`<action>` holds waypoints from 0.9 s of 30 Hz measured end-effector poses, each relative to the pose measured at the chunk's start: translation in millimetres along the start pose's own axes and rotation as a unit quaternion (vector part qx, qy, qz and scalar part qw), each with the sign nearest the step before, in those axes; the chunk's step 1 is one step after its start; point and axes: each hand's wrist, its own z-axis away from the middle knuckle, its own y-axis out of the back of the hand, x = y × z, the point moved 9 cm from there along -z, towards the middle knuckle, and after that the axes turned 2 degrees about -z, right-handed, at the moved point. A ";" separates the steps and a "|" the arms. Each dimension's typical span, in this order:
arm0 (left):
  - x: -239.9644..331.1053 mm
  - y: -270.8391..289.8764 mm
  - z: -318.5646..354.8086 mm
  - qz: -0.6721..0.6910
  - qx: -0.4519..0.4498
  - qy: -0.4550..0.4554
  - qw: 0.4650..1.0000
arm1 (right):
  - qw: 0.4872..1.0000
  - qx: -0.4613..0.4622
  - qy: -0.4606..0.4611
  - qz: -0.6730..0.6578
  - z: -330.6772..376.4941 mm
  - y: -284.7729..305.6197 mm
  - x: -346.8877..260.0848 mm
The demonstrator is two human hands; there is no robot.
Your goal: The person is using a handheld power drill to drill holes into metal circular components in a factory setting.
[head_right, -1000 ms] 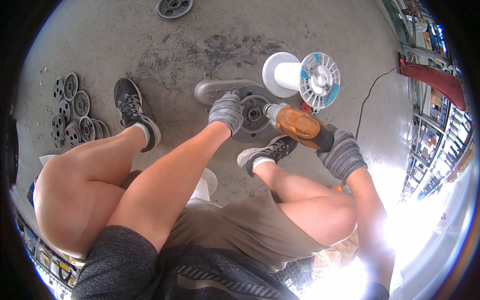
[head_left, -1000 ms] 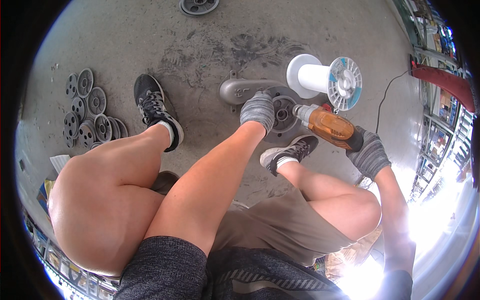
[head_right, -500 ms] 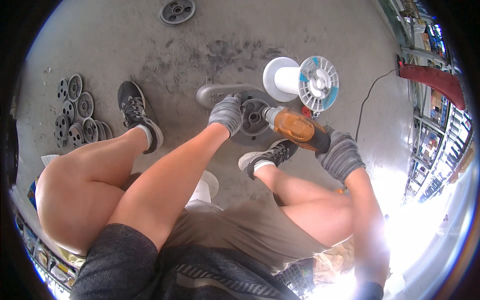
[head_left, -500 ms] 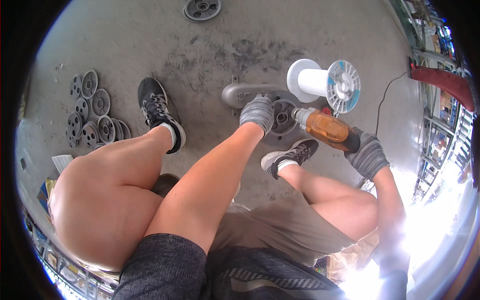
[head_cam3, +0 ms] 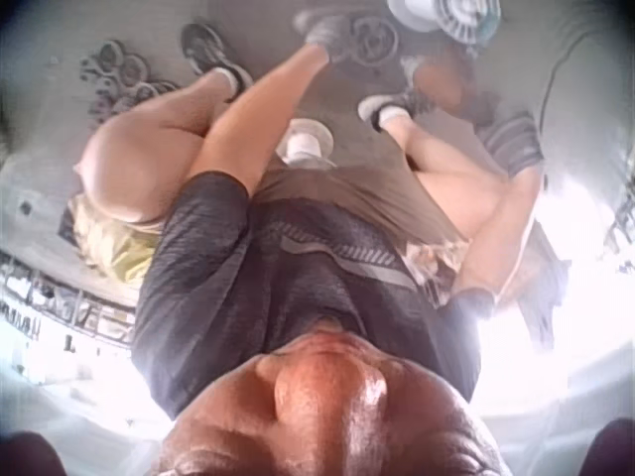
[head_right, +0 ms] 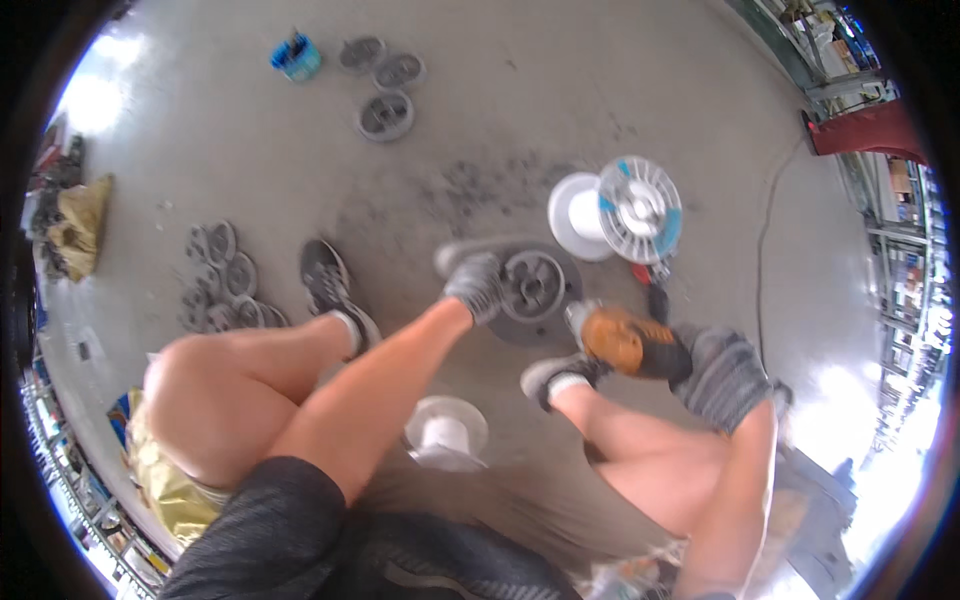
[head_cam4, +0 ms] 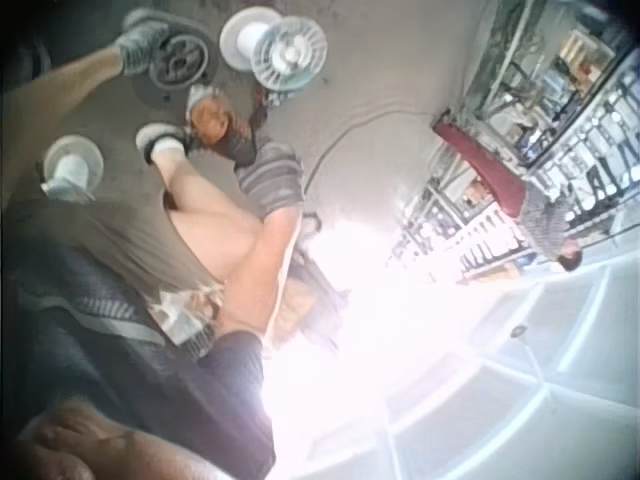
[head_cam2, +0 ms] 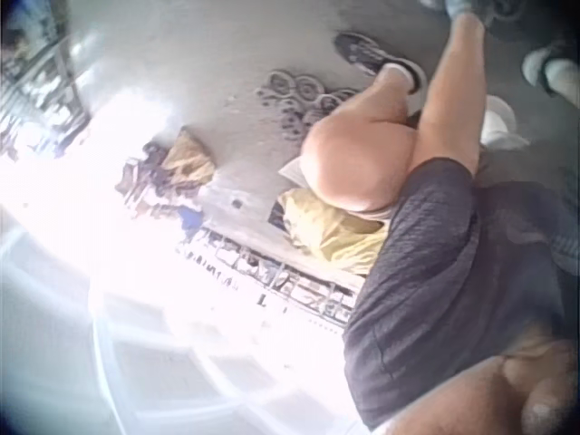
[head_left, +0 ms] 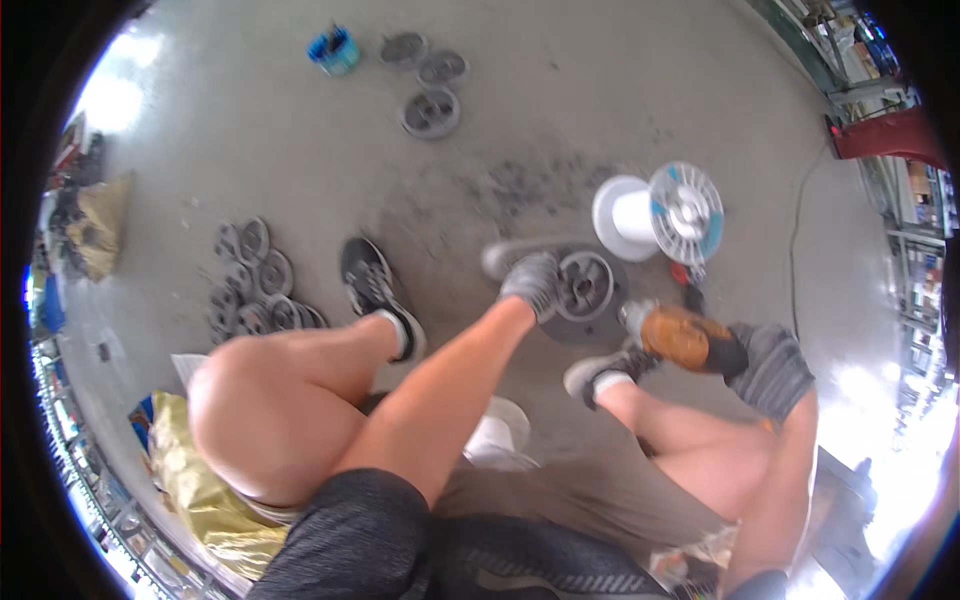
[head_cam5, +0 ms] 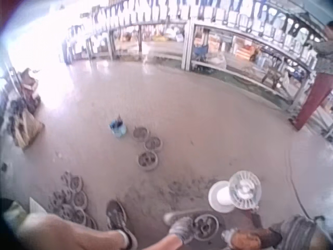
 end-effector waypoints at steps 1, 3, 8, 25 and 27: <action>-6.9 -2.1 -3.2 0.001 0.013 0.014 1.000 | 1.000 0.019 0.010 -0.013 -3.9 0.8 -6.1; -28.9 5.1 -12.4 -0.009 0.032 0.029 0.999 | 0.997 -0.062 -0.011 0.036 -2.7 -11.0 -7.6; -120.8 61.2 -47.6 0.236 0.151 0.154 0.947 | 0.995 -0.073 0.033 0.058 -17.7 -24.5 -16.5; -263.4 427.5 109.4 -0.123 0.079 0.185 0.972 | 0.988 -0.084 0.063 0.112 -41.1 -27.2 -40.4; -347.8 398.6 157.9 -0.196 0.202 0.058 0.958 | 0.986 -0.090 0.063 0.126 -40.3 -25.8 -52.1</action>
